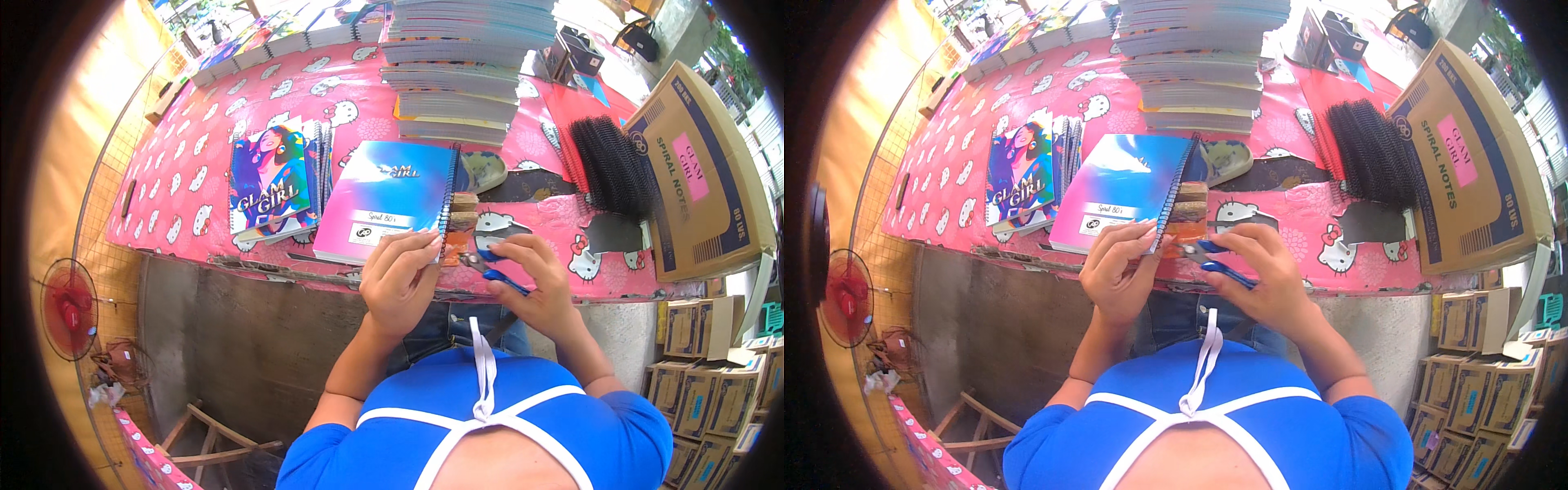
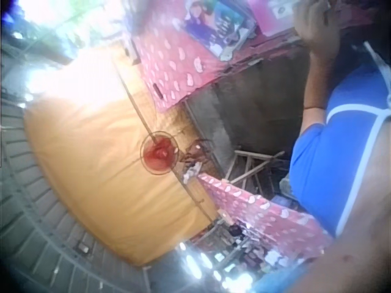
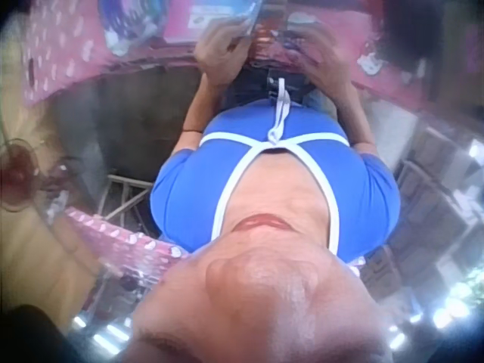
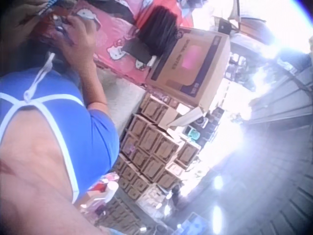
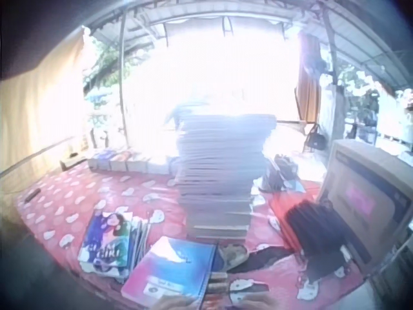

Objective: The person inserts plastic spiral coils into the punched holes of several notebooks by hand and clips the ends of the coils using a tool.

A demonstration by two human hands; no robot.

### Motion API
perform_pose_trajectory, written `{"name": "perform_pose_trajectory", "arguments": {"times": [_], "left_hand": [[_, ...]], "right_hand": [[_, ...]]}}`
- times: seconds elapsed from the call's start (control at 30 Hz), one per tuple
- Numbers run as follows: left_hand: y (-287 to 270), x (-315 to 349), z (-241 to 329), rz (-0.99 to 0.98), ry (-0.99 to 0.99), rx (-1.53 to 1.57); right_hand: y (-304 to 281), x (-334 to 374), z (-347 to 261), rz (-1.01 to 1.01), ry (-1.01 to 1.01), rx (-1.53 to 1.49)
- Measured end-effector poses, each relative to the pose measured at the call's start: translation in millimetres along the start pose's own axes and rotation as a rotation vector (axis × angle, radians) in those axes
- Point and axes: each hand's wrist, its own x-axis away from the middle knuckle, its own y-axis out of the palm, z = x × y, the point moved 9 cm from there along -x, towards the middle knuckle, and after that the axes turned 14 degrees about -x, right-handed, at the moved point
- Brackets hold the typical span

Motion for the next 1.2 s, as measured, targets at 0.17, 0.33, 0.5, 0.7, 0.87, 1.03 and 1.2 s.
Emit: {"name": "perform_pose_trajectory", "arguments": {"times": [0.17,0.33,0.5,0.7,0.87,1.03,1.2], "left_hand": [[-6.8,-3.8,4.9,0.026,-0.021,0.009],[-9.9,-9.4,9.4,0.049,0.067,-0.025],[-9.6,-18.1,12.8,0.007,0.111,-0.042],[-90.4,-44.7,-70.4,0.594,-0.321,-0.031],[-186.1,-78.4,-61.5,1.206,0.042,-0.064],[-204.6,-162.4,-60.4,0.774,0.205,-0.445],[-59.9,-182.5,-187.4,-0.188,-0.023,-0.895]], "right_hand": [[17.1,-5.0,5.7,-0.104,0.047,-0.061],[46.2,17.6,55.8,-0.194,0.692,-0.913],[53.8,36.3,65.2,-0.259,0.887,-1.075],[-67.2,41.9,101.0,0.072,0.352,0.411],[-77.2,30.7,109.5,0.105,0.199,0.550],[-28.3,-56.6,112.9,-0.074,0.058,0.313],[-2.7,-72.0,157.6,-0.277,0.219,0.577]]}}
